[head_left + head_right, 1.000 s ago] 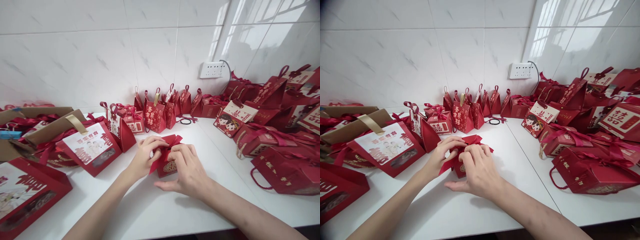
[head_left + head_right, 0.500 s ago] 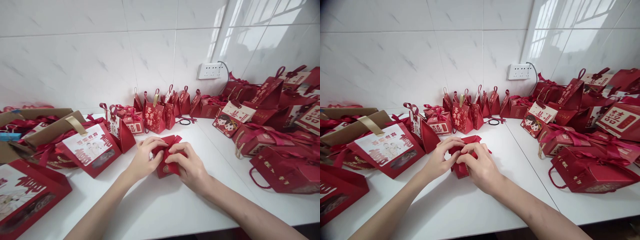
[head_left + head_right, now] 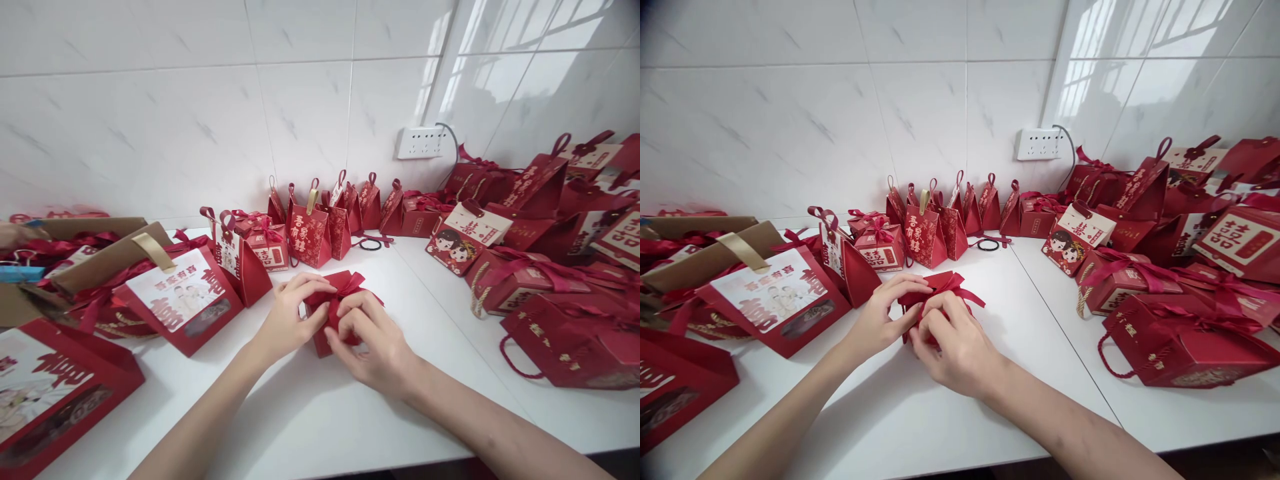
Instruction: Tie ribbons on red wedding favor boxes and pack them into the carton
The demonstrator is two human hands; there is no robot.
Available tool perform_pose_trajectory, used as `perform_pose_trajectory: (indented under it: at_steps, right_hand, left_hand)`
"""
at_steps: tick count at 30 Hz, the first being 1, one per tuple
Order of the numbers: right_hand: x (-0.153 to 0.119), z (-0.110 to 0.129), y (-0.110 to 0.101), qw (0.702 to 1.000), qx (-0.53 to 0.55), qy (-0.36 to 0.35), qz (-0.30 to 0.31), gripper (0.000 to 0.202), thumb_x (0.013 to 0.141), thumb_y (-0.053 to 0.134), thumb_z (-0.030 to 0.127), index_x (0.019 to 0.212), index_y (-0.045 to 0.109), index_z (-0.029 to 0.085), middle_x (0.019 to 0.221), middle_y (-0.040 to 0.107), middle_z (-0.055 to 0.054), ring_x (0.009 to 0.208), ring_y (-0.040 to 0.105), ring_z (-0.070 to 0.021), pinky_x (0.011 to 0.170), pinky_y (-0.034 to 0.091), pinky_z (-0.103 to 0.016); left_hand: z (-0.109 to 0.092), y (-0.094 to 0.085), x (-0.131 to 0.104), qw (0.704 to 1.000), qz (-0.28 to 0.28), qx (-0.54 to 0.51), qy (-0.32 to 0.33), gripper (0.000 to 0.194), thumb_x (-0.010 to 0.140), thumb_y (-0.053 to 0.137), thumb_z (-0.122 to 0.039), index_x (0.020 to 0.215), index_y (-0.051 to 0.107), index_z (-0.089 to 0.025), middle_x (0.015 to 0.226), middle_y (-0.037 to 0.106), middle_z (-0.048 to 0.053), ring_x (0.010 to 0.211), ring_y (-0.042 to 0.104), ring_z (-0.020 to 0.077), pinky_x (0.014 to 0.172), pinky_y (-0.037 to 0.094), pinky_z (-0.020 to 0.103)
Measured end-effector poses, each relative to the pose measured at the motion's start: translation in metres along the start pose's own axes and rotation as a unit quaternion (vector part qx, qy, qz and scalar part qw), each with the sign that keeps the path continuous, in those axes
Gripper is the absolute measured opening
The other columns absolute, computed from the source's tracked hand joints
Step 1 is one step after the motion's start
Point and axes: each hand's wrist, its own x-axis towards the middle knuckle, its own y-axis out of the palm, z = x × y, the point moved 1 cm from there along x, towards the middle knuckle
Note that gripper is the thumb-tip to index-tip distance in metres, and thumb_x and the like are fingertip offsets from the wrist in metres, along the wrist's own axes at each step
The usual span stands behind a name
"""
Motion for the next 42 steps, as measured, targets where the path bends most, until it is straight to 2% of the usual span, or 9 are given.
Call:
perform_pose_trajectory:
  at_steps: [8, 16, 25, 29, 31, 33, 37, 39, 42]
  right_hand:
    - [0.002, -0.011, -0.009, 0.997, 0.009, 0.009, -0.081, 0.032, 0.08, 0.05, -0.001, 0.102, 0.049, 0.022, 0.087, 0.056, -0.005, 0.082, 0.058, -0.0166, 0.064, 0.051, -0.03]
    - [0.005, -0.012, -0.013, 0.972, -0.042, -0.214, 0.083, 0.024, 0.078, 0.044, -0.001, 0.091, 0.053, 0.017, 0.069, 0.065, -0.001, 0.067, 0.059, -0.0133, 0.063, 0.043, -0.03]
    - [0.007, -0.01, -0.013, 0.972, -0.007, -0.21, 0.103, 0.024, 0.069, 0.044, 0.001, 0.084, 0.053, 0.016, 0.064, 0.063, -0.001, 0.057, 0.053, -0.013, 0.059, 0.041, -0.031]
    - [0.01, -0.014, -0.024, 0.987, 0.091, -0.125, 0.052, 0.014, 0.073, 0.045, 0.012, 0.084, 0.052, 0.018, 0.062, 0.059, -0.001, 0.055, 0.053, -0.0136, 0.06, 0.044, -0.032]
    - [0.015, -0.023, -0.033, 0.997, 0.072, -0.021, -0.011, 0.009, 0.078, 0.043, 0.015, 0.076, 0.051, 0.019, 0.06, 0.056, -0.001, 0.054, 0.052, -0.0135, 0.056, 0.042, -0.03]
    - [0.02, -0.036, -0.041, 0.991, 0.003, 0.135, -0.019, 0.017, 0.082, 0.042, 0.02, 0.067, 0.048, 0.019, 0.058, 0.055, -0.001, 0.054, 0.05, -0.0131, 0.053, 0.04, -0.027]
    - [0.026, -0.06, -0.048, 0.905, -0.042, 0.385, 0.176, 0.032, 0.087, 0.042, 0.043, 0.068, 0.053, 0.019, 0.069, 0.061, -0.002, 0.063, 0.053, -0.0149, 0.058, 0.04, -0.027]
    - [0.025, -0.066, -0.048, 0.863, 0.004, 0.425, 0.271, 0.037, 0.087, 0.041, 0.05, 0.072, 0.055, 0.018, 0.075, 0.062, -0.003, 0.066, 0.053, -0.015, 0.06, 0.04, -0.027]
    - [0.024, -0.067, -0.048, 0.833, 0.07, 0.439, 0.33, 0.037, 0.085, 0.043, 0.049, 0.069, 0.054, 0.018, 0.073, 0.061, -0.002, 0.066, 0.053, -0.0141, 0.061, 0.039, -0.026]
  left_hand:
    - [-0.002, 0.0, 0.001, 1.0, -0.003, 0.0, -0.013, 0.015, 0.081, 0.054, -0.021, 0.094, 0.062, -0.022, 0.104, 0.064, 0.006, 0.101, 0.057, 0.0209, 0.09, 0.043, 0.04]
    - [-0.001, -0.002, 0.0, 1.0, -0.001, 0.004, 0.01, 0.018, 0.085, 0.048, -0.018, 0.093, 0.064, -0.022, 0.107, 0.062, 0.006, 0.102, 0.057, 0.02, 0.09, 0.042, 0.039]
    - [-0.005, 0.001, 0.001, 0.999, -0.015, -0.008, -0.029, 0.014, 0.085, 0.053, -0.027, 0.087, 0.066, -0.023, 0.104, 0.063, 0.006, 0.102, 0.057, 0.0208, 0.094, 0.039, 0.041]
    - [-0.006, 0.002, 0.002, 0.997, -0.007, -0.041, -0.065, 0.011, 0.08, 0.058, -0.028, 0.086, 0.064, -0.021, 0.103, 0.063, 0.007, 0.103, 0.056, 0.0227, 0.094, 0.039, 0.043]
    - [-0.007, 0.002, 0.003, 0.994, 0.002, -0.054, -0.094, 0.013, 0.077, 0.06, -0.027, 0.088, 0.063, -0.021, 0.106, 0.061, 0.007, 0.104, 0.055, 0.0236, 0.095, 0.038, 0.045]
    - [-0.008, 0.001, 0.003, 0.991, 0.013, -0.064, -0.12, 0.015, 0.076, 0.06, -0.028, 0.089, 0.063, -0.022, 0.111, 0.06, 0.007, 0.107, 0.054, 0.0241, 0.098, 0.035, 0.047]
    - [-0.011, 0.002, 0.002, 0.987, 0.015, -0.074, -0.142, 0.015, 0.08, 0.057, -0.034, 0.088, 0.061, -0.023, 0.111, 0.058, 0.004, 0.111, 0.052, 0.0228, 0.1, 0.032, 0.045]
    - [-0.011, 0.003, 0.002, 0.988, 0.009, -0.068, -0.139, 0.014, 0.08, 0.056, -0.033, 0.088, 0.06, -0.023, 0.109, 0.058, 0.004, 0.108, 0.052, 0.0218, 0.099, 0.033, 0.044]
    - [-0.011, 0.005, 0.002, 0.99, 0.012, -0.065, -0.124, 0.013, 0.08, 0.056, -0.029, 0.091, 0.06, -0.023, 0.107, 0.057, 0.004, 0.105, 0.053, 0.0212, 0.098, 0.035, 0.043]
